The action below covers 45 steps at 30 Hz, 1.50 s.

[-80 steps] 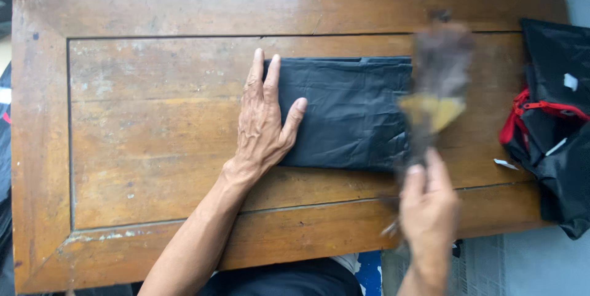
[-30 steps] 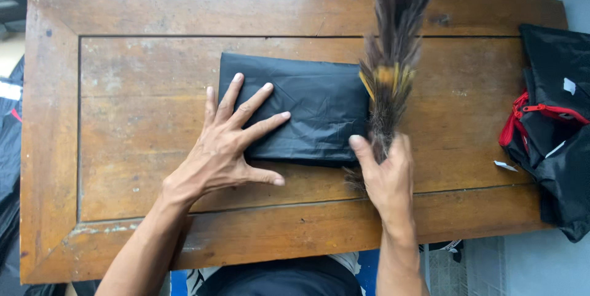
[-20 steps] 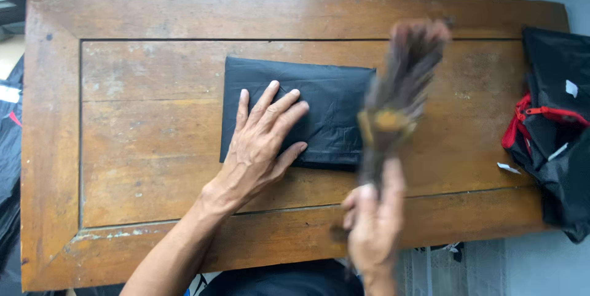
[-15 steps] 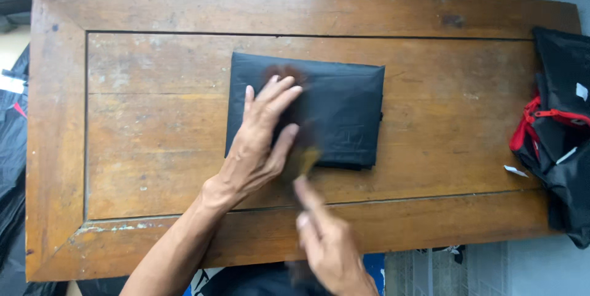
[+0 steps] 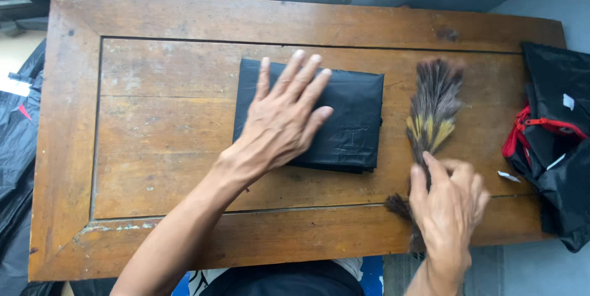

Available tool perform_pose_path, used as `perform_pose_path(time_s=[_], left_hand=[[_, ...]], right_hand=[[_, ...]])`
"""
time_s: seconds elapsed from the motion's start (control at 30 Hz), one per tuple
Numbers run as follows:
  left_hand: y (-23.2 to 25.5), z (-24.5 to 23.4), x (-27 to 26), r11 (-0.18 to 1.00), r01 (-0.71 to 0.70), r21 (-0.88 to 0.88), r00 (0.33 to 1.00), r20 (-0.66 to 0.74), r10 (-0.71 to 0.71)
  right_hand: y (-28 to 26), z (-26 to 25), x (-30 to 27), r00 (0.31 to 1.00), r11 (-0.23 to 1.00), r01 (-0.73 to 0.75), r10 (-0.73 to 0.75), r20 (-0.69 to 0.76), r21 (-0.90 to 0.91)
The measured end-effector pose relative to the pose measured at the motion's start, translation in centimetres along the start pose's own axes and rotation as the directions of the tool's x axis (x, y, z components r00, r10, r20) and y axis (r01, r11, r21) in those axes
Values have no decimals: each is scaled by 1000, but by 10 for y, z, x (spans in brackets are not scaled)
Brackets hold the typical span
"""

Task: The person folds a large black plastic sheet and places it inside a small black and white zippered bag, then uses a duster to clean the bag.

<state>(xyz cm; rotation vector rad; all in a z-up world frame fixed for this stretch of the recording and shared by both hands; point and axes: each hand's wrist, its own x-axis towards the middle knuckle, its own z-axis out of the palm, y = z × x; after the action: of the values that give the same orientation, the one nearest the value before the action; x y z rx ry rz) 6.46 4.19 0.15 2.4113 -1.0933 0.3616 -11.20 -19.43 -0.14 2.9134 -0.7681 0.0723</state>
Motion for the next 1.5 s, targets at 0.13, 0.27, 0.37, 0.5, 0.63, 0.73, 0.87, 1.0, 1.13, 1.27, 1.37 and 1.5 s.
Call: perform_pose_path(time_s=[0.13,0.27,0.37,0.5,0.63,0.73,0.87,1.0,1.13,1.27,1.37,1.5], left_hand=[[8,19,4,995,-75,67,996,43,72],[13,25,2,985,-111,133,992,82,100],[14,31,0,995,-51,91,996,78,44],[14,23,2,992,-70,103,992,116,58],[11,29,4,995,-51,86,988,150,38],[11,28,2,998,-26,64,987,161,15],[9,26,3,999,-13,33,982,190,6],[1,23,2,999,-38,-1,979,200,37],[-11,14,-3,997,-10,79,985,175,-4],[-21,10,-11,998,9,59,990,143,-17],[-22,12,-11,998,1,59,991,137,-9],[-23,14,-13,993,6,122,989,143,-23]], right_hand=[[-50,-39,29,893,938,292,-198,-404,186],[-110,-49,60,800,768,546,-360,-480,334],[-136,-11,69,951,822,301,-297,-87,483],[-140,-8,65,960,830,256,-278,-31,495],[-138,2,66,956,862,292,-273,-106,414],[-138,6,63,951,875,308,-288,-109,373],[-139,6,63,950,879,311,-294,-104,361],[-138,8,63,948,879,318,-297,-113,356],[-136,9,64,939,877,343,-317,-132,336],[-137,10,62,930,888,361,-319,-183,285],[-138,4,62,933,878,357,-320,-162,320],[-162,-12,57,964,901,264,-261,-57,344]])
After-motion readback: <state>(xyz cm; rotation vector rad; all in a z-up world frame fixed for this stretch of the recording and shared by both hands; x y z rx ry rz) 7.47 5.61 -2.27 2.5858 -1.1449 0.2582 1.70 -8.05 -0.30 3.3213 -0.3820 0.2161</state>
